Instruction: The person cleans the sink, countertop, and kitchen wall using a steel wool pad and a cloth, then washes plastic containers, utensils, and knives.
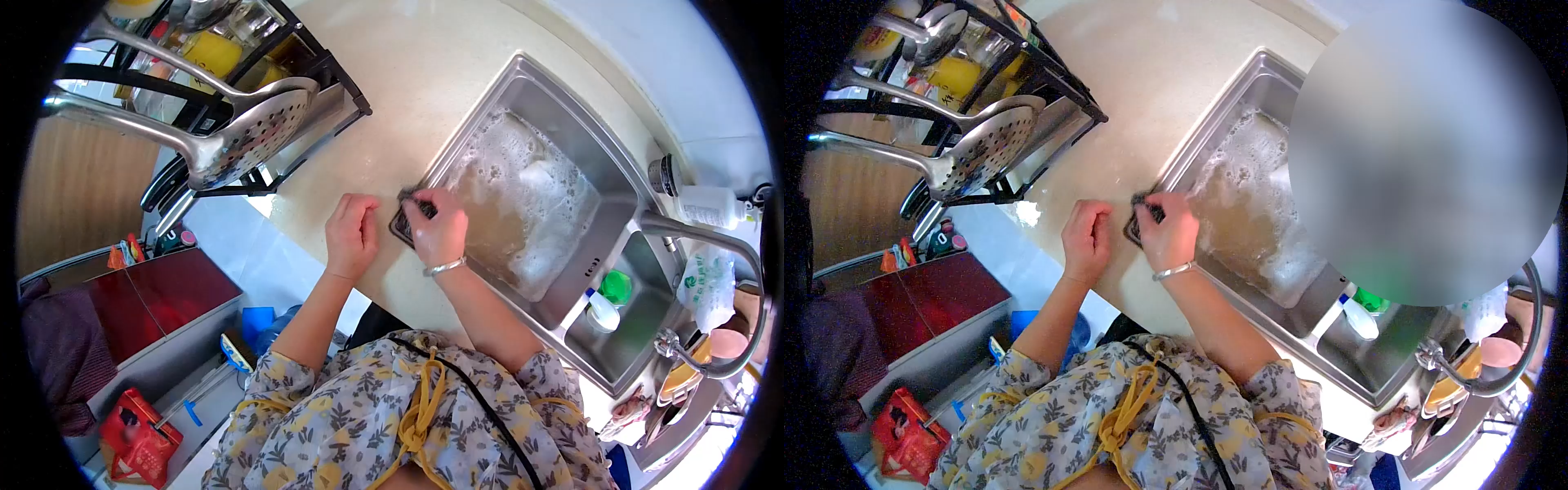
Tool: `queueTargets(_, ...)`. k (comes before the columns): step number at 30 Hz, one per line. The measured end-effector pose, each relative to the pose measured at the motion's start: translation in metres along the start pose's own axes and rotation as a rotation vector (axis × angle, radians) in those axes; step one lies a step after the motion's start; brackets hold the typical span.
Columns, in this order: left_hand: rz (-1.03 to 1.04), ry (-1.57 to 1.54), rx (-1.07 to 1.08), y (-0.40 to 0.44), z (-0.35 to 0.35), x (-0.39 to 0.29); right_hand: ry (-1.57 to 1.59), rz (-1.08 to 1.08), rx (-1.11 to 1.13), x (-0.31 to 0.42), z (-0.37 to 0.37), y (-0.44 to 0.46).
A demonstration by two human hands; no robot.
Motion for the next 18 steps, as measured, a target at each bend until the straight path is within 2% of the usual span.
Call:
queueTargets(2,-0.007,-0.023,-0.008,0.001,0.01,-0.004,-0.06,-0.214,0.17,0.011,0.006,-0.007)
queueTargets(3,-0.042,-0.046,0.021,-0.009,-0.002,0.0,-0.089,-0.174,0.183,0.017,0.012,-0.021)
queueTargets(7,-0.009,0.032,0.0,-0.009,-0.001,0.002,-0.101,-0.468,0.366,0.031,0.022,-0.029)
queueTargets(12,0.071,0.061,-0.006,-0.002,-0.001,-0.01,-0.228,-0.513,0.499,0.01,0.0,-0.041)
queueTargets(14,0.087,0.07,-0.004,-0.003,0.0,-0.007,-0.262,-0.394,0.599,-0.004,-0.046,-0.055)
queueTargets(18,0.048,0.112,0.018,-0.005,0.004,-0.008,-0.273,-0.323,0.58,-0.029,-0.164,-0.091)
Point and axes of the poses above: each hand's wrist, its own y-axis towards the middle knuckle, its own z-axis out of the palm, x = y × z, the point moved 9 cm from there along y, towards the middle knuckle, and after that the axes turned 4 degrees about -z, right-handed, at the moved point
